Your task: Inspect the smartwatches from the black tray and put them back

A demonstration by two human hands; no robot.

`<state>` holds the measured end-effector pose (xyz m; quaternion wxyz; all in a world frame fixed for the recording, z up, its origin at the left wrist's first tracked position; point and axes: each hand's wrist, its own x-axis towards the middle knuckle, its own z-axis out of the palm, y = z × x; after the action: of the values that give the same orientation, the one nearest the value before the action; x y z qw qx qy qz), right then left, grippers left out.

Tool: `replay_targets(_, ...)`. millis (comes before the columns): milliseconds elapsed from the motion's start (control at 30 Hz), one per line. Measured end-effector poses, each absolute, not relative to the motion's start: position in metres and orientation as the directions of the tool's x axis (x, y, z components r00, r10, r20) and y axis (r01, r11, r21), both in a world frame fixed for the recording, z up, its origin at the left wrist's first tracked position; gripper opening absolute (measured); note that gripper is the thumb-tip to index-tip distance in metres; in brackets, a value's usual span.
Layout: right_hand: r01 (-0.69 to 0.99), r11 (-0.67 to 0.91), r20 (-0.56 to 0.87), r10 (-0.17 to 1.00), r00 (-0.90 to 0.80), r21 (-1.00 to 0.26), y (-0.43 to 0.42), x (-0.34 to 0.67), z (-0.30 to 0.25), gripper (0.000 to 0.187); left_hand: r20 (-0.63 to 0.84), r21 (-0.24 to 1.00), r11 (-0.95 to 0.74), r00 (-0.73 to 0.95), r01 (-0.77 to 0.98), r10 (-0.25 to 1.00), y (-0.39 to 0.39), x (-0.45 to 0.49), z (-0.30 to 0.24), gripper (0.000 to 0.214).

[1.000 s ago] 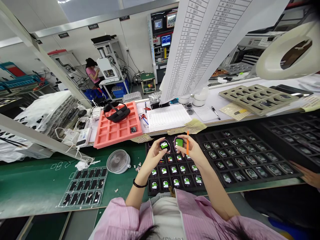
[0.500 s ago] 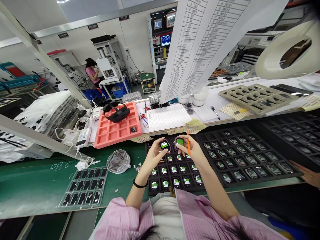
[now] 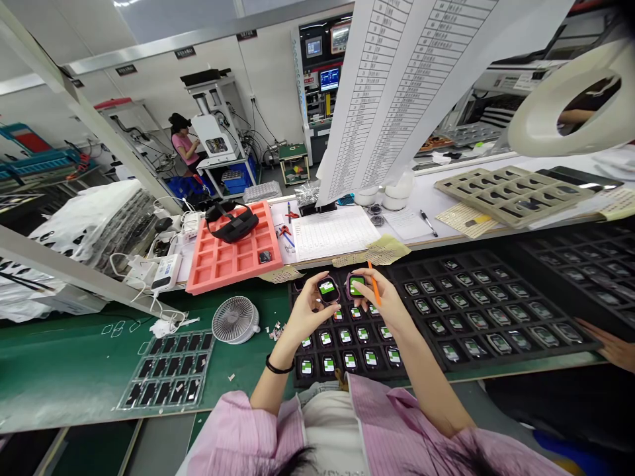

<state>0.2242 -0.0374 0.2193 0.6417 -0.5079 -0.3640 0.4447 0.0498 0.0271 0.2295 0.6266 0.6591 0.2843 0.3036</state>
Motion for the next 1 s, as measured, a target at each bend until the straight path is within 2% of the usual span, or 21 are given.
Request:
replay_targets(167,-0.191,0.098,0.032,0.946,0.323,-0.977,-0.038,0.223,0.219,0.044,0.065,0.997,-0.082,0.646,-0.004,0.761,0.027,0.050,0.230,0.066)
replay_targets(433,-0.176,0.118,0.055,0.942,0.331,-0.977,-0.038,0.224,0.218,0.039,0.096,0.994,-0.108,0.633,-0.018,0.768,0.030,0.050,0.225,0.066)
replay_targets(533,-0.161,0.119,0.058,0.939,0.340,-0.980,-0.038,0.222,0.219,0.038,0.136,0.982,-0.186,0.618,0.017,0.774,0.030,0.050,0.224,0.062)
replay_targets(600,-0.144,0.119,0.063,0.937,0.342,-0.982,-0.039,0.221,0.221,0.035,0.197,0.949,-0.307,0.623,0.072,0.757,0.029,0.049,0.228,0.058)
replay_targets(667,-0.104,0.114,0.074,0.941,0.331,-0.988,-0.042,0.218,0.222,0.034,0.288,0.866,-0.483,0.660,0.129,0.693,0.028,0.049,0.233,0.053)
replay_targets(800,0.022,0.050,0.054,0.960,0.273,-0.998,-0.048,0.213,0.224,0.039,0.424,0.607,-0.770,0.738,0.199,0.525,0.031,0.052,0.241,0.049)
replay_targets(933,0.168,-0.020,0.026,0.964,0.264,-0.986,-0.054,0.208,0.227,0.044,0.398,0.398,-0.864,0.790,0.309,0.466,0.037,0.055,0.239,0.049)
replay_targets(1000,0.162,-0.004,0.036,0.968,0.248,-0.987,-0.055,0.207,0.230,0.045,0.399,0.341,-0.884,0.802,0.320,0.444,0.039,0.055,0.240,0.048)
